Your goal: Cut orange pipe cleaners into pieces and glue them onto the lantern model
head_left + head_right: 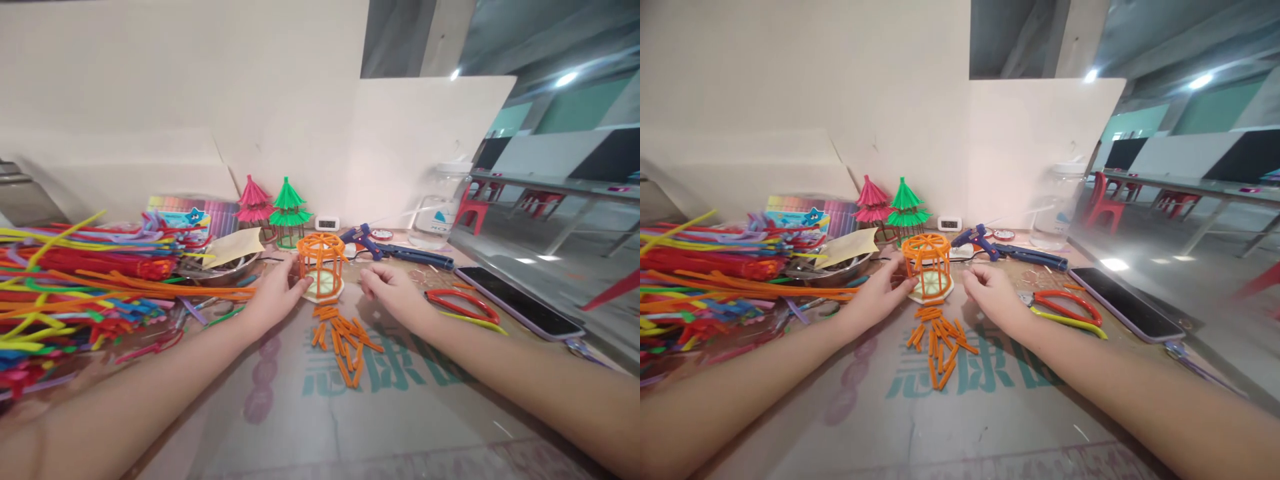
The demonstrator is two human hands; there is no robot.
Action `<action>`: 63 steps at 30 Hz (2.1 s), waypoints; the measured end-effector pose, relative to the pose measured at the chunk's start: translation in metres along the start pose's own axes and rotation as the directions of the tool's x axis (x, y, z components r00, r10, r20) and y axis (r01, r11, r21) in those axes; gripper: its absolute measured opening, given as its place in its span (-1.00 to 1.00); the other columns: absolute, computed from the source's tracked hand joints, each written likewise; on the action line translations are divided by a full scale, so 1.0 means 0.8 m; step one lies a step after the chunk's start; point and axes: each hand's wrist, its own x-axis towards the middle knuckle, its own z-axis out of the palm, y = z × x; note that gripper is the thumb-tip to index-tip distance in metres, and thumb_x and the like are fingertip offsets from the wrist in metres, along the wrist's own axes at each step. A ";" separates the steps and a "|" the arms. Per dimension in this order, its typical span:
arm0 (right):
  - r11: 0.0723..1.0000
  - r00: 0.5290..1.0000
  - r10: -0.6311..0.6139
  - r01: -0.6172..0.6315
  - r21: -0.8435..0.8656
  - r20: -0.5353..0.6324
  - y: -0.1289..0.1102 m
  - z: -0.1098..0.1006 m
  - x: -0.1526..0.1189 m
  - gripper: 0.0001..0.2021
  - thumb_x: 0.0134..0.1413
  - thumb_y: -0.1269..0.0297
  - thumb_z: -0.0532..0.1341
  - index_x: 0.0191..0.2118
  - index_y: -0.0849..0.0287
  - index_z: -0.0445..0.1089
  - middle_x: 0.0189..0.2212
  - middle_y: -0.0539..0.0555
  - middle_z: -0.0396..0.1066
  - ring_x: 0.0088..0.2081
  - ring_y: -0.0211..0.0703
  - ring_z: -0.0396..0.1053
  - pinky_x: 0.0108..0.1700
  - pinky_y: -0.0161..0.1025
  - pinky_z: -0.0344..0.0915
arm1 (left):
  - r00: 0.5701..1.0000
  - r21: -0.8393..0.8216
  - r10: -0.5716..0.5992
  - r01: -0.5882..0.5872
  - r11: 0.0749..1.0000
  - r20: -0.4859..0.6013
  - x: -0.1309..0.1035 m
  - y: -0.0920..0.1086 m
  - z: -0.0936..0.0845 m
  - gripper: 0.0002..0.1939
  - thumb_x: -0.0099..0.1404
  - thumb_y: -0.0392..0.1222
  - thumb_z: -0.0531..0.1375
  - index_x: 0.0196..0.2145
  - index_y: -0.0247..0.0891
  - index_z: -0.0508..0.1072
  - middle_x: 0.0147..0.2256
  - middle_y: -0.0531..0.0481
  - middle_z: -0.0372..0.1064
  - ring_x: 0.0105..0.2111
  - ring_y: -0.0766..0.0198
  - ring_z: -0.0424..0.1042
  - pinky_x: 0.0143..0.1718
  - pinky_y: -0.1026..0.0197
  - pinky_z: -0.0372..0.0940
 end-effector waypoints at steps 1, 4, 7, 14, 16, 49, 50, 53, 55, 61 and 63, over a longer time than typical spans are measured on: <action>1.000 1.000 -0.001 0.001 -0.014 -0.029 0.001 0.000 0.001 -0.65 0.09 0.14 0.09 -0.64 0.11 0.06 -0.68 -0.10 0.06 -0.57 -0.29 0.08 -0.48 -0.29 0.03 | 1.000 0.004 -0.010 0.010 1.000 0.000 0.000 0.002 -0.001 -0.56 0.29 -0.08 0.14 0.09 -0.26 0.33 0.00 -0.17 0.43 -0.01 0.04 0.42 0.04 -0.02 0.32; 0.999 0.995 -0.037 0.033 -0.034 -0.094 0.004 -0.003 0.006 -0.65 -0.06 0.24 0.13 -0.65 0.08 -0.10 -0.68 -0.14 -0.11 -0.59 -0.33 -0.07 -0.52 -0.31 -0.08 | 0.999 0.010 -0.041 0.041 0.999 0.013 -0.001 0.009 -0.003 -0.56 0.31 -0.06 0.12 0.09 -0.28 0.31 0.00 -0.18 0.43 -0.03 0.06 0.42 0.05 -0.02 0.30; 0.998 0.994 -0.038 0.032 -0.062 -0.101 0.011 -0.013 0.017 -0.68 -0.12 0.31 0.13 -0.63 0.09 -0.10 -0.68 -0.16 -0.09 -0.59 -0.35 -0.08 -0.51 -0.32 -0.08 | 0.998 -0.008 -0.056 0.056 0.998 0.041 -0.002 0.012 -0.004 -0.63 0.32 -0.09 0.11 0.04 -0.26 0.34 -0.04 -0.14 0.44 -0.08 0.10 0.44 0.02 0.01 0.31; 0.997 0.991 -0.001 -0.010 -0.081 -0.136 0.053 -0.043 0.056 -0.73 -0.05 0.20 0.19 -0.19 0.16 0.24 -0.57 -0.13 0.23 -0.53 -0.25 0.21 -0.44 -0.29 0.14 | 0.995 -0.019 -0.085 0.087 0.996 0.055 -0.002 0.007 -0.003 -0.67 0.33 -0.12 0.08 0.02 -0.26 0.32 -0.03 -0.14 0.43 -0.07 0.08 0.43 -0.02 0.02 0.30; 0.988 0.991 0.019 -0.040 -0.152 -0.134 0.065 -0.052 0.063 -0.73 -0.07 0.19 0.22 -0.21 0.18 0.28 -0.53 -0.08 0.29 -0.48 -0.22 0.27 -0.39 -0.27 0.21 | 0.993 -0.023 -0.101 0.102 0.994 0.059 -0.003 0.008 -0.003 -0.66 0.33 -0.11 0.08 0.02 -0.26 0.32 -0.06 -0.13 0.45 -0.10 0.09 0.44 -0.05 0.04 0.31; 0.998 0.992 0.054 -0.052 0.023 -0.112 0.016 -0.056 0.044 -0.76 0.13 0.14 0.18 -0.18 0.18 0.41 -0.52 0.03 0.46 -0.44 -0.16 0.45 -0.32 -0.27 0.38 | 0.981 -0.212 -0.176 0.156 0.965 -0.077 0.001 -0.009 0.003 -0.74 0.29 -0.06 0.14 -0.14 -0.26 0.33 -0.11 -0.17 0.46 -0.09 0.08 0.46 -0.02 0.02 0.33; 0.999 0.993 0.015 -0.010 0.043 -0.119 0.008 -0.055 0.029 -0.76 0.11 0.10 0.20 -0.21 0.17 0.41 -0.51 0.03 0.46 -0.43 -0.16 0.44 -0.33 -0.27 0.38 | 0.982 -0.197 -0.177 0.160 0.967 -0.070 0.001 -0.008 0.003 -0.75 0.30 -0.06 0.14 -0.15 -0.26 0.33 -0.11 -0.17 0.46 -0.09 0.08 0.46 -0.02 0.01 0.33; 0.999 0.995 -0.050 0.050 -0.002 -0.081 -0.003 -0.050 -0.009 -0.73 0.17 0.04 0.18 -0.17 0.13 0.41 -0.44 0.03 0.46 -0.37 -0.14 0.43 -0.26 -0.23 0.37 | 0.983 -0.155 -0.179 0.169 0.973 -0.051 0.000 -0.005 0.002 -0.76 0.30 -0.05 0.13 -0.16 -0.26 0.33 -0.13 -0.17 0.46 -0.11 0.07 0.46 -0.04 0.00 0.34; 0.997 0.997 -0.055 0.052 -0.056 -0.055 -0.004 -0.045 -0.026 -0.72 0.22 0.01 0.13 -0.21 0.11 0.41 -0.40 0.04 0.46 -0.31 -0.11 0.43 -0.20 -0.20 0.37 | 0.986 -0.132 -0.160 0.153 0.979 -0.049 0.000 -0.004 0.003 -0.74 0.30 -0.05 0.13 -0.14 -0.26 0.33 -0.12 -0.16 0.45 -0.09 0.07 0.46 -0.03 0.00 0.34; 0.988 0.990 -0.141 0.142 -0.067 0.029 -0.009 -0.036 -0.039 -0.75 0.20 0.03 0.14 -0.29 0.10 0.39 -0.43 0.04 0.46 -0.36 -0.12 0.44 -0.28 -0.21 0.39 | 0.995 -0.113 -0.084 0.078 0.991 -0.050 -0.001 -0.003 0.002 -0.70 0.25 -0.09 0.19 -0.09 -0.26 0.35 -0.11 -0.16 0.45 -0.07 0.06 0.45 0.01 -0.01 0.33; 0.988 0.988 -0.150 0.151 -0.040 0.022 -0.015 -0.033 -0.039 -0.75 0.15 0.02 0.19 -0.26 0.10 0.41 -0.34 0.06 0.50 -0.30 -0.09 0.47 -0.24 -0.19 0.41 | 0.996 -0.119 -0.066 0.060 0.991 -0.053 -0.001 -0.003 0.002 -0.66 0.23 -0.08 0.21 -0.07 -0.26 0.35 -0.10 -0.16 0.45 -0.07 0.05 0.45 0.01 0.00 0.34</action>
